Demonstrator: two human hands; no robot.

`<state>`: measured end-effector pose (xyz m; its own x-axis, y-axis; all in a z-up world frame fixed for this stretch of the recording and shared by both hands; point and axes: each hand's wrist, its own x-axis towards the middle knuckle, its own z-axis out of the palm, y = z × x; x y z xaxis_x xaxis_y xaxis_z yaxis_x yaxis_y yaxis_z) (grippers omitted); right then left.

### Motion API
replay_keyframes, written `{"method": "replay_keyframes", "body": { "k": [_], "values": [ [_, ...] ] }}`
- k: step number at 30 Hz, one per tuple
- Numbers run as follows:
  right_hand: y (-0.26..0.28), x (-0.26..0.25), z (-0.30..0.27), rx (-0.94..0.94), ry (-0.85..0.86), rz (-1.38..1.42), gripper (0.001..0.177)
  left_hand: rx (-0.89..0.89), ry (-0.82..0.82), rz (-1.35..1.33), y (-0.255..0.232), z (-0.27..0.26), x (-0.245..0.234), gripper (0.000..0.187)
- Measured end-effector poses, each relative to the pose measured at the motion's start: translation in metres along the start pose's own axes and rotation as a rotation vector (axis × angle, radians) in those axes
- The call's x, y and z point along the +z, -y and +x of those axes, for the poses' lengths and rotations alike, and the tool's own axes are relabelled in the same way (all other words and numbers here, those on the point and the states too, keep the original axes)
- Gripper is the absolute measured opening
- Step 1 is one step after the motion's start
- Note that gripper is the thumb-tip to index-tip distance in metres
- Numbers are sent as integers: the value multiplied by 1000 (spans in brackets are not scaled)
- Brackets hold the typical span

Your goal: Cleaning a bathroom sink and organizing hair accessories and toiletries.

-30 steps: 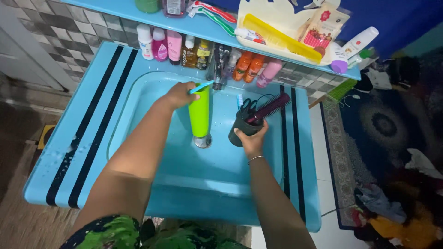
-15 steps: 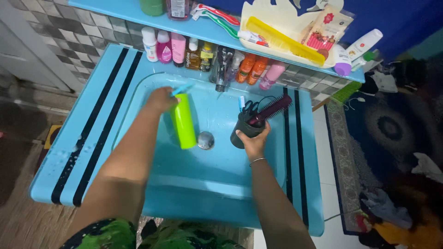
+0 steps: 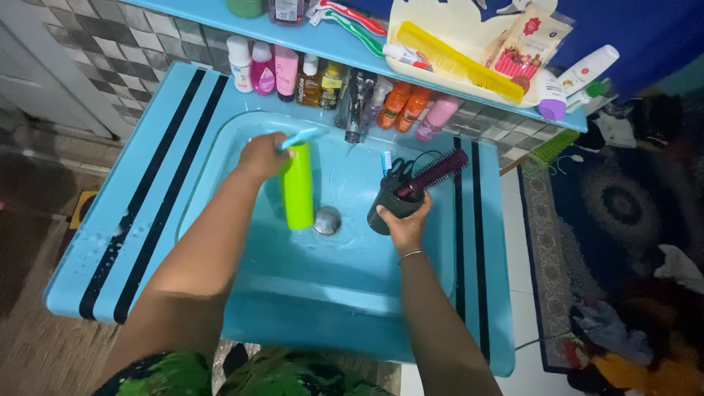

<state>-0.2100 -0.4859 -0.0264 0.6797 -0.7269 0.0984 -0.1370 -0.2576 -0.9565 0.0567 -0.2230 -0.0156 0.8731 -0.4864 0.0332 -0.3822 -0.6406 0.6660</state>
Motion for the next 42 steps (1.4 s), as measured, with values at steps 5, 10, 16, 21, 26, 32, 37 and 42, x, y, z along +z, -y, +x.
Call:
{"method": "replay_keyframes", "body": {
  "k": [5,10,16,21,26,32,37,42],
  "values": [
    [8,0,-3,-20,14,63,106,129,-182,-11,-38,0,-14,26],
    [-3,1,2,-34,34,104,107,207,-230,-98,-46,4,15,25],
    [-12,-2,7,-31,6,80,109,236,-218,21,-55,-15,-36,24],
    [-13,-3,8,-20,20,100,110,324,-423,33,-45,-43,-154,31],
    [0,-3,1,-117,36,121,104,295,-573,268,7,-63,-210,26],
    [24,-3,-3,88,20,-7,111,128,-574,220,56,-71,-206,27],
    [12,-2,-2,-51,11,99,108,293,-648,175,24,-83,-219,46],
    [21,-4,1,-26,0,131,109,235,-906,361,-26,-98,-140,36]
  ]
}}
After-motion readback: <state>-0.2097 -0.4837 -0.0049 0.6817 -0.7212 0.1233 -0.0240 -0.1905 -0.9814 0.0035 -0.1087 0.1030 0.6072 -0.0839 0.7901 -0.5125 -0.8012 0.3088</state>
